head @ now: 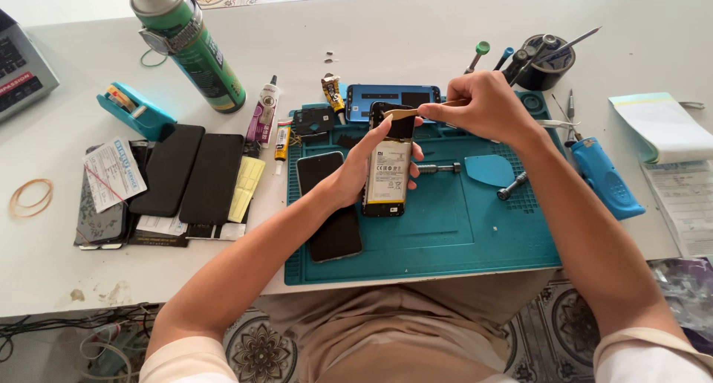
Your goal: The person repairs a smartphone at a workbench. They pry at the phone's edge with a wooden stick, remove the back cover, and use a screwdriver to work on the internal components while holding the opened phone in one hand.
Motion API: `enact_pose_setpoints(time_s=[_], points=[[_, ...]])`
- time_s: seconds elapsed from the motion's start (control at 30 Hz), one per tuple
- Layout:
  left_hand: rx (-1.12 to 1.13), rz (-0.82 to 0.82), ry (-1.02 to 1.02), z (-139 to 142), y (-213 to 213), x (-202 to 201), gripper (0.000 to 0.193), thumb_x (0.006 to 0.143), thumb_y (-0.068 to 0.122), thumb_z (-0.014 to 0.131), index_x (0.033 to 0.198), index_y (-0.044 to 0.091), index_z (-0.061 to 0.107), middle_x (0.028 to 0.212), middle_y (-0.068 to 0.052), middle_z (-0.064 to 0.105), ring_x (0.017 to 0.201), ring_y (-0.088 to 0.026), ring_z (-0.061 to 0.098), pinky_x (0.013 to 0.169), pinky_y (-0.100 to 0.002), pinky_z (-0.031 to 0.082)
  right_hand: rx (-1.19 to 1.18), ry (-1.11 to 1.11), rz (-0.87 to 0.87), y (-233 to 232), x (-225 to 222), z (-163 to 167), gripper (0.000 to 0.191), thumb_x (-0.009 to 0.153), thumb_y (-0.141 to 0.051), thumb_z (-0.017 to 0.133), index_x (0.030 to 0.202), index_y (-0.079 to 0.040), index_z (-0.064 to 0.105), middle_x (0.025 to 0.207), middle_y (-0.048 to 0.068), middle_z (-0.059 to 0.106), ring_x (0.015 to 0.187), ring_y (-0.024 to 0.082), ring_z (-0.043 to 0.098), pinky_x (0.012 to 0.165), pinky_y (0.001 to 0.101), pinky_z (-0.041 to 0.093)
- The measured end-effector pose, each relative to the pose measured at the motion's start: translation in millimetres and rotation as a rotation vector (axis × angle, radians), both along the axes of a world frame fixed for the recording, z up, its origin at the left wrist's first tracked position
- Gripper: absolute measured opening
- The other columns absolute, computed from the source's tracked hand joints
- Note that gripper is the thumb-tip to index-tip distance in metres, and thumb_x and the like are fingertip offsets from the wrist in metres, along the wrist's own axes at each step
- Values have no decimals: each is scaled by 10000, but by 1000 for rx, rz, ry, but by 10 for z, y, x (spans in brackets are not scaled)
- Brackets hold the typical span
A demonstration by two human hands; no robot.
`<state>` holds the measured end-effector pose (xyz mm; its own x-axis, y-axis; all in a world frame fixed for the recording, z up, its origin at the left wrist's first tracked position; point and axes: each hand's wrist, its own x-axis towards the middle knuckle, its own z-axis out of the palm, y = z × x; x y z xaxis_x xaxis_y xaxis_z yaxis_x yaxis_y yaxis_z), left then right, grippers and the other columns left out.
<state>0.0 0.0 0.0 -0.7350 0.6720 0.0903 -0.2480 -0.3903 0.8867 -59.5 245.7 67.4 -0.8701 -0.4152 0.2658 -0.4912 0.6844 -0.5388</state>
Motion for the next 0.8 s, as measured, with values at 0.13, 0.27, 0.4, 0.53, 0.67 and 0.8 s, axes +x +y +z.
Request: enact_pose_setpoints(time_s=[0.13, 0.27, 0.4, 0.53, 0.67, 0.8], points=[[4, 0, -16, 19, 81, -60, 833, 962, 713, 421, 1569, 143, 380, 1090, -106, 653, 932, -205, 695, 810, -423, 631, 13, 11, -3, 45, -39, 57, 654, 819, -612, 818, 584, -44, 598, 474, -1, 466, 441, 77, 434, 438, 242, 298], [-10, -1, -21, 5, -51, -101, 829, 964, 714, 415, 1564, 143, 387, 1093, -105, 650, 934, -208, 694, 817, -420, 631, 2, 8, -1, -72, -67, 65, 652, 817, -612, 818, 580, -49, 587, 472, -13, 462, 442, 69, 431, 437, 239, 298], [-31, 16, -8, -29, -66, -105, 802, 953, 729, 400, 1501, 144, 427, 1096, -101, 653, 939, -213, 701, 801, -418, 634, 8, 18, 14, -103, -35, 80, 673, 822, -598, 832, 562, -47, 545, 476, -15, 424, 455, 75, 390, 440, 247, 273], [-20, 6, -3, -59, -85, -153, 816, 997, 751, 378, 1403, 55, 509, 1126, -111, 661, 967, -230, 715, 814, -425, 644, 45, -61, 46, -132, -10, 59, 654, 779, -576, 851, 523, -60, 540, 450, -21, 401, 436, 76, 373, 431, 254, 244], [-13, 7, 6, -16, -115, -129, 762, 973, 755, 378, 1375, 125, 530, 1105, -107, 663, 950, -223, 712, 801, -416, 640, 54, 3, 47, -76, -52, 108, 654, 775, -574, 862, 532, -59, 538, 452, -21, 417, 430, 70, 388, 429, 241, 263], [-5, 1, 12, 52, -148, -100, 713, 936, 739, 397, 1430, 238, 513, 1076, -98, 653, 924, -209, 697, 793, -410, 636, 59, 109, -1, -68, -65, 166, 637, 793, -569, 867, 550, -68, 557, 464, -25, 456, 424, 59, 417, 426, 227, 288]])
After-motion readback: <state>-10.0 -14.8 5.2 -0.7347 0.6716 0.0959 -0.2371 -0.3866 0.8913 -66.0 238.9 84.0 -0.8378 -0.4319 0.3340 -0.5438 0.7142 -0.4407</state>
